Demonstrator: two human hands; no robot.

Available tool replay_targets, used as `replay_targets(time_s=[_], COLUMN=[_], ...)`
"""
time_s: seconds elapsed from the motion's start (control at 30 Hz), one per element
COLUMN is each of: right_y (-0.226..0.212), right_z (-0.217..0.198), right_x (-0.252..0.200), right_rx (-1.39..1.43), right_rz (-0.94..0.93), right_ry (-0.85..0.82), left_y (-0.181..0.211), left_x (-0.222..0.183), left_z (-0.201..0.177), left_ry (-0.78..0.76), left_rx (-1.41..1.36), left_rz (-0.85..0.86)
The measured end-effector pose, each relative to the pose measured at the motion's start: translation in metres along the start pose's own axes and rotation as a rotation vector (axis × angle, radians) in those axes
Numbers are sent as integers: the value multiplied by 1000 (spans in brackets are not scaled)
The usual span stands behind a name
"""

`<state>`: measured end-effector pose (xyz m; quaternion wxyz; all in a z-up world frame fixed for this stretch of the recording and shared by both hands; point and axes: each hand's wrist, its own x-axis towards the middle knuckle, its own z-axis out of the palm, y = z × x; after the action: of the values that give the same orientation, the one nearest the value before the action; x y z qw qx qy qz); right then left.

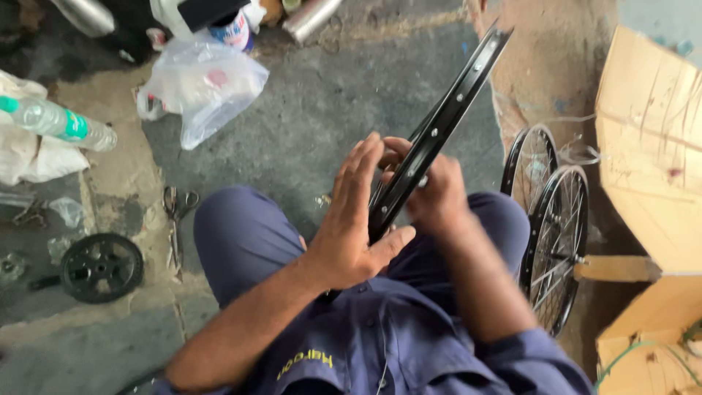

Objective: The person holds and turns a bicycle wheel rim while threading spoke nipples onto the spokes by hand.

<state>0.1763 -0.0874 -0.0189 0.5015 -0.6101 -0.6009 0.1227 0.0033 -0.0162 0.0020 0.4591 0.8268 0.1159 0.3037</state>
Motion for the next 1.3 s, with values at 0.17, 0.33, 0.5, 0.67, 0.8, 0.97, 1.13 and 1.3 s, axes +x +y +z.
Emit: replay_targets(time_s=[0.17, 0.33, 0.5, 0.67, 0.8, 0.97, 1.13, 1.3], right_y=[32, 21, -4, -20, -16, 19, 21, 4], right_z=[21, -51, 3, 14, -20, -41, -39, 1], right_x=[-5, 6, 2, 10, -5, -1, -14, -16], right_rx=[-331, 921, 202, -523, 308, 802, 504, 71], right_rz=[-356, 310, 130, -197, 70, 176, 226, -70], right_ry=[455, -409, 212, 554, 191, 1, -138, 226], left_y=[-4, 0, -5, -3, -6, -7, -1, -18], left_x=[6, -3, 0, 3, -4, -1, 1, 61], left_z=[3, 0, 1, -2, -2, 0, -6, -15], left_ry=[21, -5, 34, 47, 8, -22, -14, -129], left_rx=[46, -101, -59, -40, -116, -49, -48, -187], left_rz=[23, -55, -36, -40, -68, 7, -53, -97])
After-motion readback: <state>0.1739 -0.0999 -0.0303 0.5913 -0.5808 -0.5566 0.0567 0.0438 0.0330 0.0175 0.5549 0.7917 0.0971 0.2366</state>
